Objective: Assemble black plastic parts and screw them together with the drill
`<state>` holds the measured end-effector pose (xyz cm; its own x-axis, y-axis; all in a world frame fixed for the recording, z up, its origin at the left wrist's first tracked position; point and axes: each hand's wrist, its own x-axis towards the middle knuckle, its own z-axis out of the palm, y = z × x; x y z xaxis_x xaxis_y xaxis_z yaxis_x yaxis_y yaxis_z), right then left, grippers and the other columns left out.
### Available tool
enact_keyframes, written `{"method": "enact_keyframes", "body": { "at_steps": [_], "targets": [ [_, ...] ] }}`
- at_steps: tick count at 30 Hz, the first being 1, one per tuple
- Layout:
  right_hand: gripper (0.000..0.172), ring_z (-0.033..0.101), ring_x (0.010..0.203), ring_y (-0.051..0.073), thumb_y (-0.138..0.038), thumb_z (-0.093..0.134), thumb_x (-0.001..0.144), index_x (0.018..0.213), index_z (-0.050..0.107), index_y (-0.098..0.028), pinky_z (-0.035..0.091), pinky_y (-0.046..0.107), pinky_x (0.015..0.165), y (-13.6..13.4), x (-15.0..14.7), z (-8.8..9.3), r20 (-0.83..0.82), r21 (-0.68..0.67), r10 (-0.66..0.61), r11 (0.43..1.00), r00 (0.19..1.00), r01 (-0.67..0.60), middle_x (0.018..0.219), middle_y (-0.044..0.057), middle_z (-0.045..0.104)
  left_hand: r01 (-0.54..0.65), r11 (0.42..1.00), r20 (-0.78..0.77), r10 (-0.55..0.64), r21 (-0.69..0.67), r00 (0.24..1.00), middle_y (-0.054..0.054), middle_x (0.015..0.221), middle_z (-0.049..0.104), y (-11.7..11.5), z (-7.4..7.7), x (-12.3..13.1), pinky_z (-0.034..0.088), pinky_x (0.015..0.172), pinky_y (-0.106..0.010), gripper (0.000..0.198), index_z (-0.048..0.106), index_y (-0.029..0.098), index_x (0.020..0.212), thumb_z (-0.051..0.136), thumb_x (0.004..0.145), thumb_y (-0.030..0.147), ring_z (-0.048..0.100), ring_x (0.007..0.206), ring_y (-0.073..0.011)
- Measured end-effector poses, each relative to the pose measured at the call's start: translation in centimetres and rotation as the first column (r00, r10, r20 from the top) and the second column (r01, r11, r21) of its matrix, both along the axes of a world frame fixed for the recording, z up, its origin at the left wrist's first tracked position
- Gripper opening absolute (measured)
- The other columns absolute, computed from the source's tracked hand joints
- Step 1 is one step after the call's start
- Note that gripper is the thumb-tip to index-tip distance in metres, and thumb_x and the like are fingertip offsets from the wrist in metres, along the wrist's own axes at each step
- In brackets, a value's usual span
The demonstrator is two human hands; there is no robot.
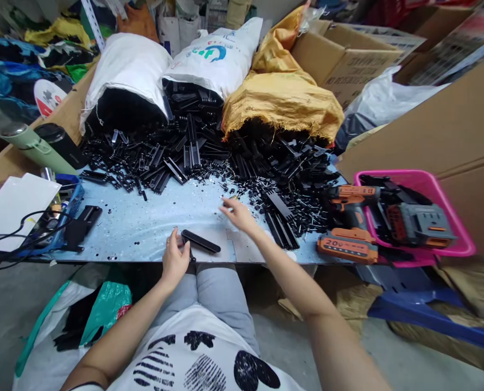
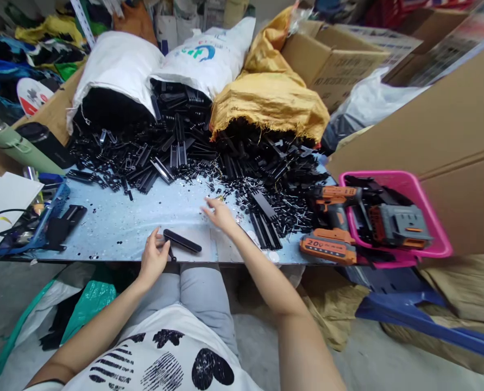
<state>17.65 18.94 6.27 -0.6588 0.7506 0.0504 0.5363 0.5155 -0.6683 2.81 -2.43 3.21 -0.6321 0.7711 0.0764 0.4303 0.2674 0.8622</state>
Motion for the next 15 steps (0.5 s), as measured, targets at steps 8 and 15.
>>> {"method": "enact_keyframes", "body": {
  "at_steps": [8, 15],
  "targets": [
    [0.053, 0.040, 0.117, 0.022, -0.027, 0.053, 0.089, 0.136, 0.038, -0.009, 0.030, 0.039, 0.100, 14.2, 1.0, 0.9, -0.050, 0.272, -0.462, 0.847, 0.885, 0.457, 0.130, 0.018, 0.045, 0.490, 0.853, -0.521, -0.505, -0.178, 0.688, -0.013, 0.128, 0.052, 1.6, 1.6, -1.6, 0.031, 0.105, -0.055, 0.037, 0.055, 0.018, 0.120, 0.049, 0.083, 0.017, 0.035, 0.131, -0.0309],
    [0.052, 0.042, 0.118, 0.017, -0.028, 0.061, 0.083, 0.123, 0.043, 0.000, 0.020, 0.041, 0.105, 21.5, -1.2, 2.2, -0.227, -0.128, -0.620, 0.784, 0.751, 0.608, 0.130, 0.022, 0.045, 0.576, 0.793, -0.465, -0.593, -0.198, 0.657, -0.012, 0.116, 0.060, 3.2, 3.1, -3.0, 0.044, 0.095, -0.044, 0.035, 0.054, 0.019, 0.122, 0.049, 0.089, 0.030, 0.054, 0.110, -0.0246]
  ]
}}
